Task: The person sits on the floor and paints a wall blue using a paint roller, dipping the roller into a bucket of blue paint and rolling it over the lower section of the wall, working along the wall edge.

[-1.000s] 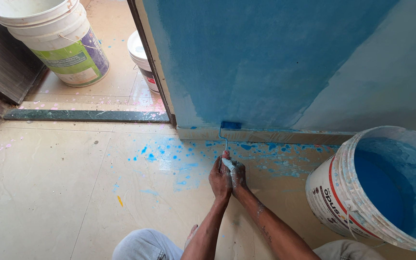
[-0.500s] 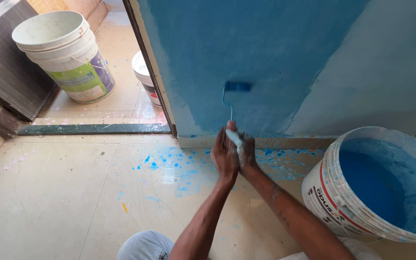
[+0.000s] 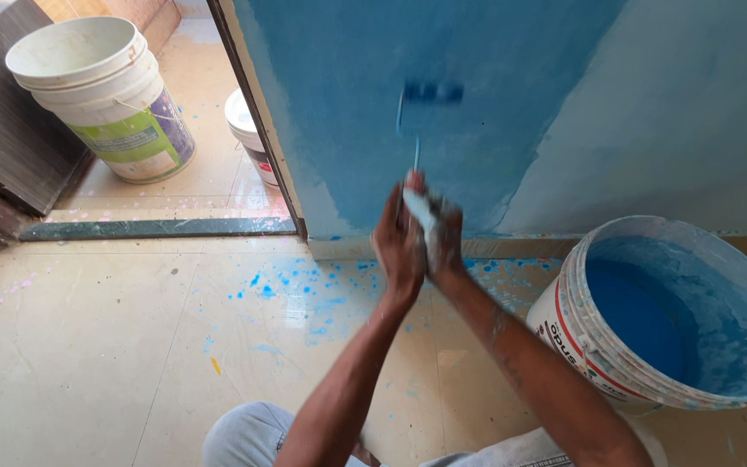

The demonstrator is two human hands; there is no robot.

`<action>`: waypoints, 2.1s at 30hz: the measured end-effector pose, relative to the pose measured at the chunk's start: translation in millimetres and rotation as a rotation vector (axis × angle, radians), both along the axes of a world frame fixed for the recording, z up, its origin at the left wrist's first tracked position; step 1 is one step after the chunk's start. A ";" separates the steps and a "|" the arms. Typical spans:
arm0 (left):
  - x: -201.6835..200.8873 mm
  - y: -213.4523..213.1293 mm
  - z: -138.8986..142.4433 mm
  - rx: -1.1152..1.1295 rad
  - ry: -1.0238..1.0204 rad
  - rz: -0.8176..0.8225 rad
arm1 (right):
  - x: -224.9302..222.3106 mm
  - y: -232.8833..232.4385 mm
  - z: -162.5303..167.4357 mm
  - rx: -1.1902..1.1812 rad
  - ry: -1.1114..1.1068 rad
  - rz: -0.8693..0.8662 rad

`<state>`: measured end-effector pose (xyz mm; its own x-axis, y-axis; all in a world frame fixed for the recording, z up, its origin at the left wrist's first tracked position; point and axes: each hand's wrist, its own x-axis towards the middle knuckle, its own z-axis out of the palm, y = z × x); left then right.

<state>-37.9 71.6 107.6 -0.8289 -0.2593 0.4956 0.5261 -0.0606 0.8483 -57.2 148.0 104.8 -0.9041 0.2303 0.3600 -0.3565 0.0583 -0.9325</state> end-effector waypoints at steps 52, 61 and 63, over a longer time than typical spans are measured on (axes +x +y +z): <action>-39.1 59.9 37.9 -0.033 0.078 0.021 | -10.1 48.5 75.2 -0.396 0.002 0.199; -8.3 59.5 12.6 -0.051 -0.004 0.018 | -6.3 64.7 5.4 -0.019 0.146 0.020; 16.2 57.6 -24.0 -0.027 0.031 0.004 | 8.0 66.4 -50.5 -0.014 0.036 0.025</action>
